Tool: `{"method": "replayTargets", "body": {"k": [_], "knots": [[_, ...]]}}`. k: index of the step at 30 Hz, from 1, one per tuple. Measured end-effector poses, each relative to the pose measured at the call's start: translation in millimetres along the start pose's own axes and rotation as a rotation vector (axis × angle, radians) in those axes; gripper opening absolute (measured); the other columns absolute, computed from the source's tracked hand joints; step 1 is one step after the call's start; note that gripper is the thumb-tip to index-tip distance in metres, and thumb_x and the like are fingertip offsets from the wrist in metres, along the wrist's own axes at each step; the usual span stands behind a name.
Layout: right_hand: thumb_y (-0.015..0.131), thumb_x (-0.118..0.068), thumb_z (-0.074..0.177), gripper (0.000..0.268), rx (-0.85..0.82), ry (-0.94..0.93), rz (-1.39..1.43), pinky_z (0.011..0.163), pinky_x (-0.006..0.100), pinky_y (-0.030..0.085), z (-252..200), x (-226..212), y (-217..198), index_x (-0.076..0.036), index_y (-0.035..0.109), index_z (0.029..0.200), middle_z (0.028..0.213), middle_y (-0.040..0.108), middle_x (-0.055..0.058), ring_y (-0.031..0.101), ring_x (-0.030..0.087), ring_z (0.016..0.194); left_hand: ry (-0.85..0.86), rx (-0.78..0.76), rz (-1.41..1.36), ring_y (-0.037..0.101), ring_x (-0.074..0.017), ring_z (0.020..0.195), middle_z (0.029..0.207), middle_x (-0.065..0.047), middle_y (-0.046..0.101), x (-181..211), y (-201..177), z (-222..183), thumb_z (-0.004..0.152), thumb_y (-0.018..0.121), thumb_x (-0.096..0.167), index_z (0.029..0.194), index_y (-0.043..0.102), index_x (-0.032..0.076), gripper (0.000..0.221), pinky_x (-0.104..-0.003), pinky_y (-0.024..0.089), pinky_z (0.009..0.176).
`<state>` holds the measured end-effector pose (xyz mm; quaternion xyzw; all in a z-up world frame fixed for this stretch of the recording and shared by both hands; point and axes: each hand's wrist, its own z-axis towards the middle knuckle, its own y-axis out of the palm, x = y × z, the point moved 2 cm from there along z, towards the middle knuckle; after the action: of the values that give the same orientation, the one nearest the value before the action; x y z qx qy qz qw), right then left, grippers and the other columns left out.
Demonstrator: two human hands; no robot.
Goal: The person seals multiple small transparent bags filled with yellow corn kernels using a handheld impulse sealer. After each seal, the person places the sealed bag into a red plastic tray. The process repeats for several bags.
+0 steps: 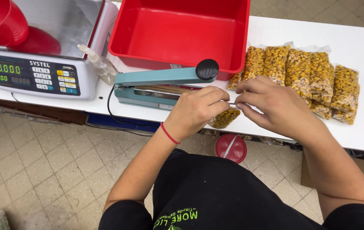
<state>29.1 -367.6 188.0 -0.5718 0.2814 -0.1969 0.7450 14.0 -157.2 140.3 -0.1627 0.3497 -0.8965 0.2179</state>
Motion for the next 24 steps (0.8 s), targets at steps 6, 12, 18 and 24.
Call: {"method": "replayTargets", "body": {"k": [6, 12, 18, 24], "knots": [[0.063, -0.019, 0.098, 0.028, 0.077, -0.106, 0.061, 0.068, 0.042, 0.056, -13.9, 0.3, -12.7, -0.012, 0.065, 0.125, 0.134, 0.062, 0.011, 0.06, 0.033, 0.116, 0.013, -0.004, 0.04, 0.067, -0.0236, 0.097, 0.1, -0.006, 0.066, 0.3, 2.6, -0.5, 0.093, 0.069, -0.006, 0.094, 0.062, 0.007, 0.015, -0.033, 0.048, 0.051], [0.067, -0.014, 0.099, 0.017, 0.206, -0.172, 0.03, 0.08, 0.043, 0.054, -17.7, -1.0, 4.8, -0.01, 0.07, 0.116, 0.131, 0.065, 0.012, 0.063, 0.036, 0.11, 0.065, 0.026, 0.091, 0.067, -0.0216, 0.099, 0.101, -0.005, 0.068, 1.5, 3.2, 2.2, 0.093, 0.07, -0.006, 0.094, 0.065, 0.008, 0.015, -0.031, 0.054, 0.069], [0.067, -0.007, 0.101, 0.008, 0.265, -0.13, 0.067, 0.079, 0.041, 0.053, -20.4, 0.3, 15.5, -0.009, 0.07, 0.108, 0.128, 0.068, 0.011, 0.066, 0.032, 0.103, 0.077, 0.017, 0.045, 0.068, -0.024, 0.105, 0.103, -0.007, 0.069, 0.6, 1.4, 2.0, 0.093, 0.071, -0.007, 0.098, 0.067, 0.005, 0.013, -0.034, 0.058, 0.079], [0.075, -0.011, 0.09, 0.004, 0.212, 0.059, 0.077, 0.069, 0.034, 0.061, -2.5, -1.2, 9.6, -0.012, 0.076, 0.094, 0.113, 0.075, 0.002, 0.07, 0.023, 0.1, -0.028, 0.019, 0.05, 0.065, -0.0141, 0.109, 0.096, 0.003, 0.065, 4.3, 5.3, 0.4, 0.1, 0.065, 0.01, 0.094, 0.066, 0.014, 0.007, -0.029, 0.055, 0.088]]}}
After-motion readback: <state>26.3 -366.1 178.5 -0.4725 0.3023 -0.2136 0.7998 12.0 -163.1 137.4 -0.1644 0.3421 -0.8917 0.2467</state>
